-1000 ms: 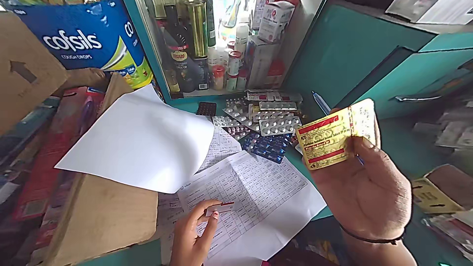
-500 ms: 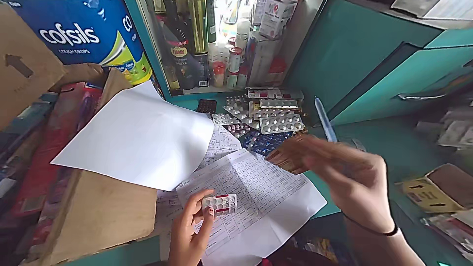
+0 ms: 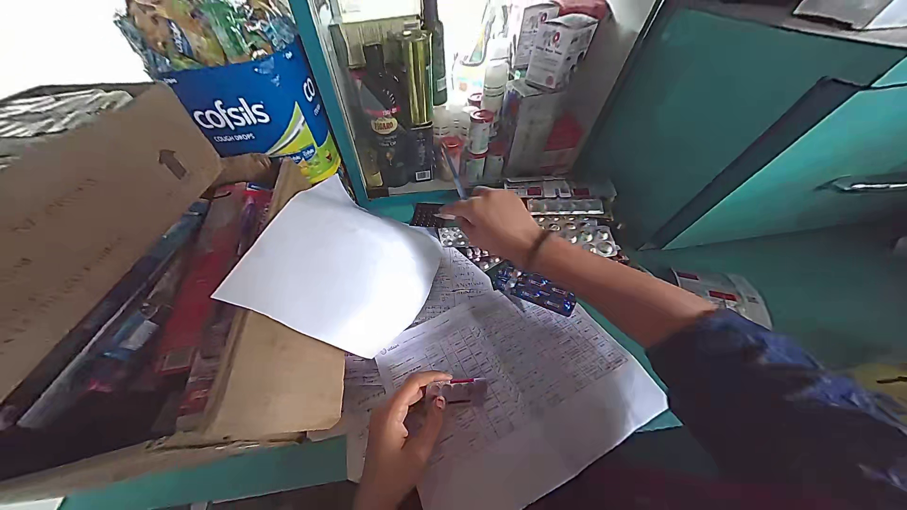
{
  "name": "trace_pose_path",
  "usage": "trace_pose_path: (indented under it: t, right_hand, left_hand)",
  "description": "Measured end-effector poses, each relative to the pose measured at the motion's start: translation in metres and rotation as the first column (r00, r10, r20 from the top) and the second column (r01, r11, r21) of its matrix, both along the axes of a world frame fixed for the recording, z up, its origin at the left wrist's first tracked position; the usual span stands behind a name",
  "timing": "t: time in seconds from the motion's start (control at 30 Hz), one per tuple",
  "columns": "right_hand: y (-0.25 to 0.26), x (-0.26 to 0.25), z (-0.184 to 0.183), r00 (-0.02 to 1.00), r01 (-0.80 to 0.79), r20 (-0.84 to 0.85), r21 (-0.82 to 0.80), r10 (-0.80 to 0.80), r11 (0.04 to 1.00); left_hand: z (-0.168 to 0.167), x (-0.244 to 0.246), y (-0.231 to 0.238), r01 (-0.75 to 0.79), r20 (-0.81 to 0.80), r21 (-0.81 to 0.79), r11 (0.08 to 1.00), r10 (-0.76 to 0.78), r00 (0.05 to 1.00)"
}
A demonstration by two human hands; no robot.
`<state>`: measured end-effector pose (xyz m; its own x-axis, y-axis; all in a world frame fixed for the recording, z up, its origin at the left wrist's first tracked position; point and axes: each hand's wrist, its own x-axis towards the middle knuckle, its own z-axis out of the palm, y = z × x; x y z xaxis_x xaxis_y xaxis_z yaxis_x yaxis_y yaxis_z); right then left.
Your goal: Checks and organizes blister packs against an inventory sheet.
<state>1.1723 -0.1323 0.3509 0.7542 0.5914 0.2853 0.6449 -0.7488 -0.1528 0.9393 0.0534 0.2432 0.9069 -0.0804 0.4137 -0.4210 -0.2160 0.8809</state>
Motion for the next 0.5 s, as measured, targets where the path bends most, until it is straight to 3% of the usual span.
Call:
trace_pose_path:
  t: [0.1, 0.27, 0.4, 0.5]
  right_hand:
    - [0.016, 0.021, 0.004, 0.993, 0.034, -0.113, -0.092, -0.044, 0.995]
    - [-0.002, 0.002, 0.025, 0.949, 0.004, -0.300, -0.298, -0.098, 0.955]
    - [-0.015, -0.001, -0.008, 0.962, 0.035, -0.235, -0.399, -0.139, 0.916]
    - [-0.028, 0.005, -0.010, 0.962, 0.150, -0.152, -0.402, -0.227, 0.903]
  left_hand:
    - [0.002, -0.001, 0.000, -0.002, -0.022, 0.005, 1.000, 0.002, 1.000]
    - [0.001, 0.000, -0.001, -0.003, -0.012, 0.003, 1.000, 0.003, 1.000]
    - [-0.001, 0.001, -0.001, 0.004, 0.005, 0.016, 1.000, -0.004, 1.000]
    - [-0.002, 0.001, -0.001, 0.009, 0.012, 0.009, 1.000, -0.009, 1.000]
